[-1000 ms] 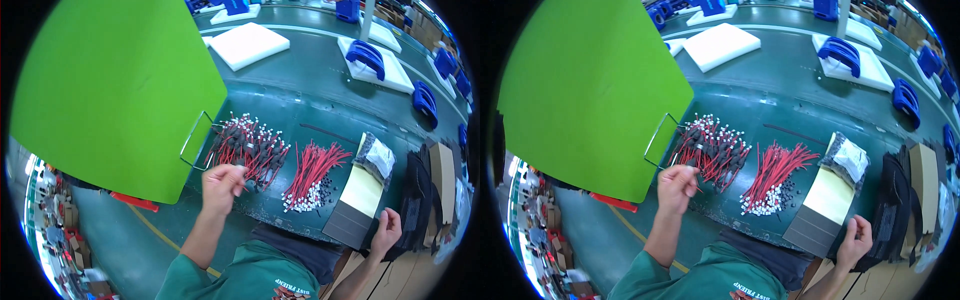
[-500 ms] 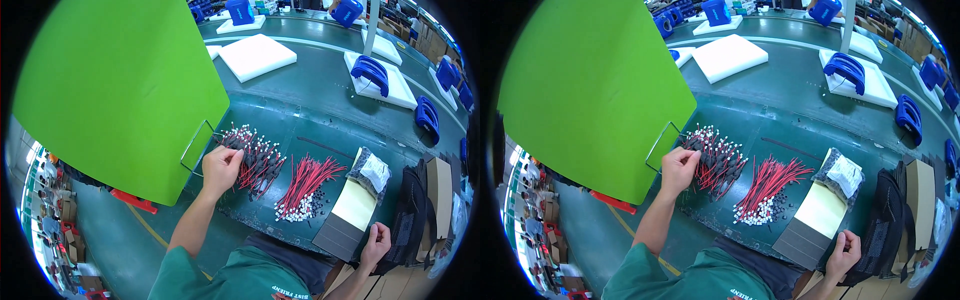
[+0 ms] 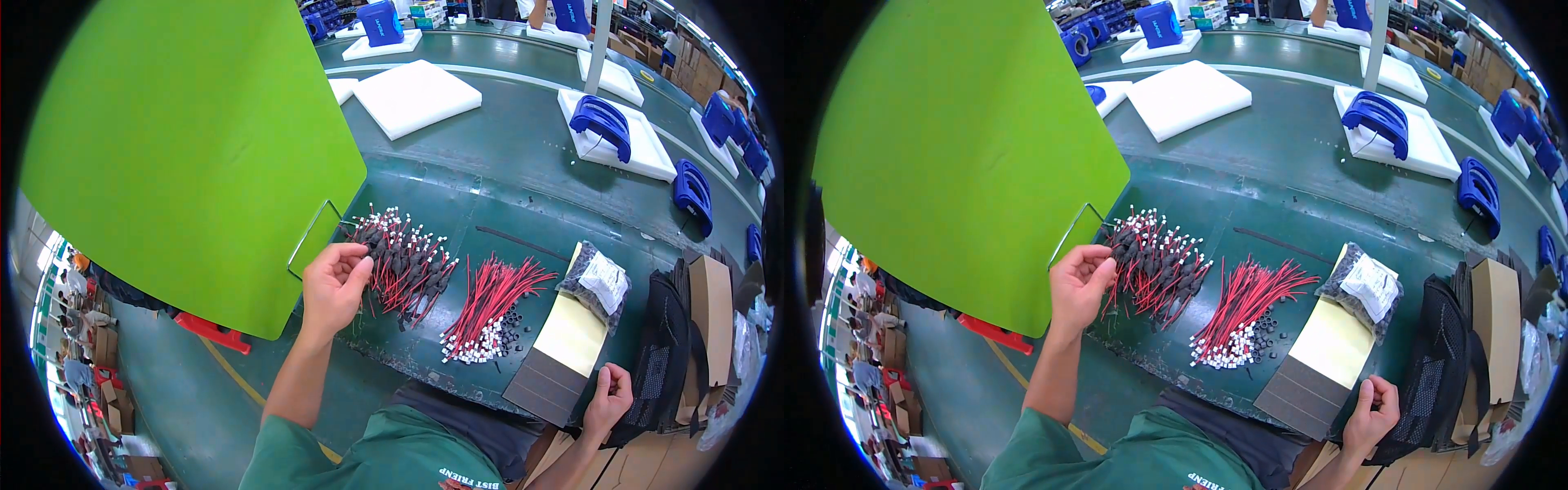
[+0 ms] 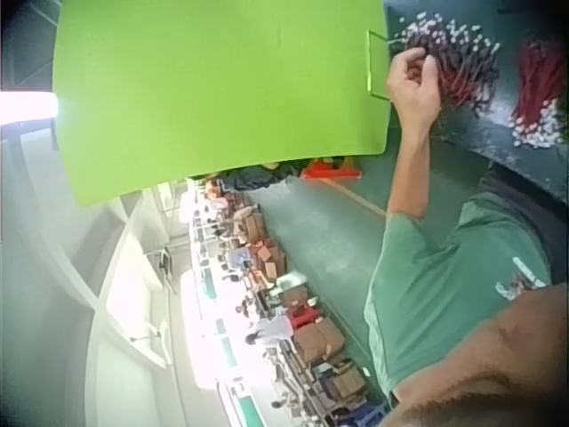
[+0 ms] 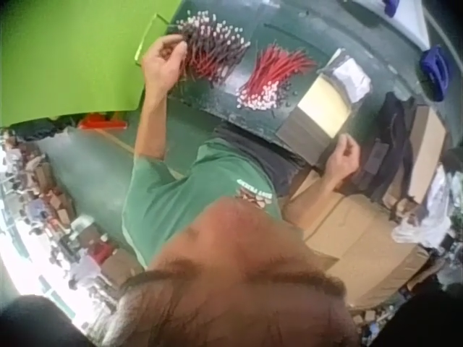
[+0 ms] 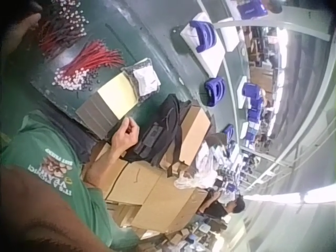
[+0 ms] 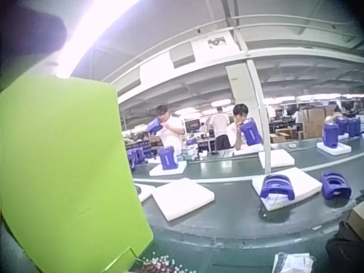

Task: The person assembles electronic wire harnesses by hand, attaching connectors and labels to wires.

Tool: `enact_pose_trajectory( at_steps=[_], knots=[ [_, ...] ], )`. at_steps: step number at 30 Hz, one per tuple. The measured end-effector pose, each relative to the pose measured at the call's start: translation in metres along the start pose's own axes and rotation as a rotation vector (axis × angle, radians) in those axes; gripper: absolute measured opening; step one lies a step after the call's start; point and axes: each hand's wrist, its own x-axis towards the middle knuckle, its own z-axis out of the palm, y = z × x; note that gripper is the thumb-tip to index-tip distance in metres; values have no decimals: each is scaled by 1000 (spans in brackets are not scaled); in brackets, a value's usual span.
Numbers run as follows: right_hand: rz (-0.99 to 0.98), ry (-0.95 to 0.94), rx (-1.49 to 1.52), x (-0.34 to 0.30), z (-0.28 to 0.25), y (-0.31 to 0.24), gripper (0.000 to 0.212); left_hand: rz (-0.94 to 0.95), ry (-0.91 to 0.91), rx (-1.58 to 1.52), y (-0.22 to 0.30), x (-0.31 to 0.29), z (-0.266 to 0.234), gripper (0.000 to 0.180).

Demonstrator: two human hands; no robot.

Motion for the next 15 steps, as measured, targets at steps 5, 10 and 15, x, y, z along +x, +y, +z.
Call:
enact_pose_trajectory(
  at_steps=[5,10,15],
  knots=[
    [9,4,24,0,2,-4,10,-79,-195,-361,19,-13,7,19],
    [11,14,7,1,2,-5,10,-72,-285,-706,26,-19,17,22],
    [5,18,24,1,3,-3,10,45,-386,-813,32,-24,18,26]
  ],
)
